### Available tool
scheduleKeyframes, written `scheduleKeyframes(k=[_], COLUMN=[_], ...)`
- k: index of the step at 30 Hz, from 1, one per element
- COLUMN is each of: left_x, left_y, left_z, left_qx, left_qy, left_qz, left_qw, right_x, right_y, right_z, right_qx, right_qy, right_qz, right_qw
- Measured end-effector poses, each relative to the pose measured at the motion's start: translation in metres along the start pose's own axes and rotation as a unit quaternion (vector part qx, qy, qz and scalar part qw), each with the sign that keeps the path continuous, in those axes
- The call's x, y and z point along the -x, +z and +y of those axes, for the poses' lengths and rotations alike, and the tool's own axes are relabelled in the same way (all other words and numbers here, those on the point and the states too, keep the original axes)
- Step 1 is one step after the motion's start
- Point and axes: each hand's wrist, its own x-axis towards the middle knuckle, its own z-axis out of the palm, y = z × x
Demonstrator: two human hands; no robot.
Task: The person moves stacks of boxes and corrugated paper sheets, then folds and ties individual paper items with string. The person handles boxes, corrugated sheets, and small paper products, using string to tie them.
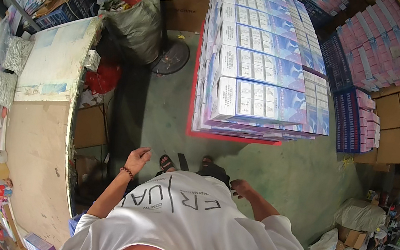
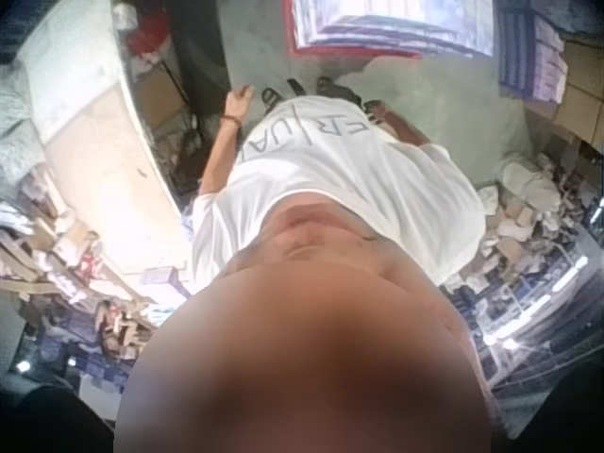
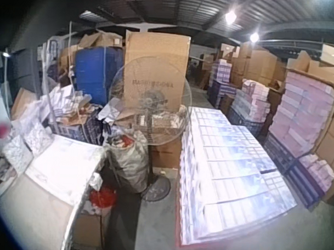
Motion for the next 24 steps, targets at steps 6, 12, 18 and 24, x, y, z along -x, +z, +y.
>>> scheduleKeyframes(k=[6, 12, 18, 24], left_x=[-0.008, -0.008, 0.017, 0.034], left_y=[0.056, 0.142, 0.224, 0.251], left_z=[0.015, 0.032, 0.098, 0.124], left_qx=[-0.012, 0.006, 0.060, 0.133], left_qy=[0.005, 0.049, 0.060, 0.090], left_qz=[-0.053, -0.039, -0.058, -0.077], left_qw=[0.999, 0.998, 0.995, 0.984], right_x=[0.005, 0.008, 0.006, 0.009], right_y=[-0.048, -0.126, -0.199, -0.229], right_z=[0.035, 0.076, 0.120, 0.141], right_qx=[-0.034, -0.030, 0.024, 0.019], right_qy=[-0.047, -0.008, -0.024, 0.007], right_qz=[0.016, 0.045, 0.042, 0.068], right_qw=[0.998, 0.999, 0.999, 0.997])
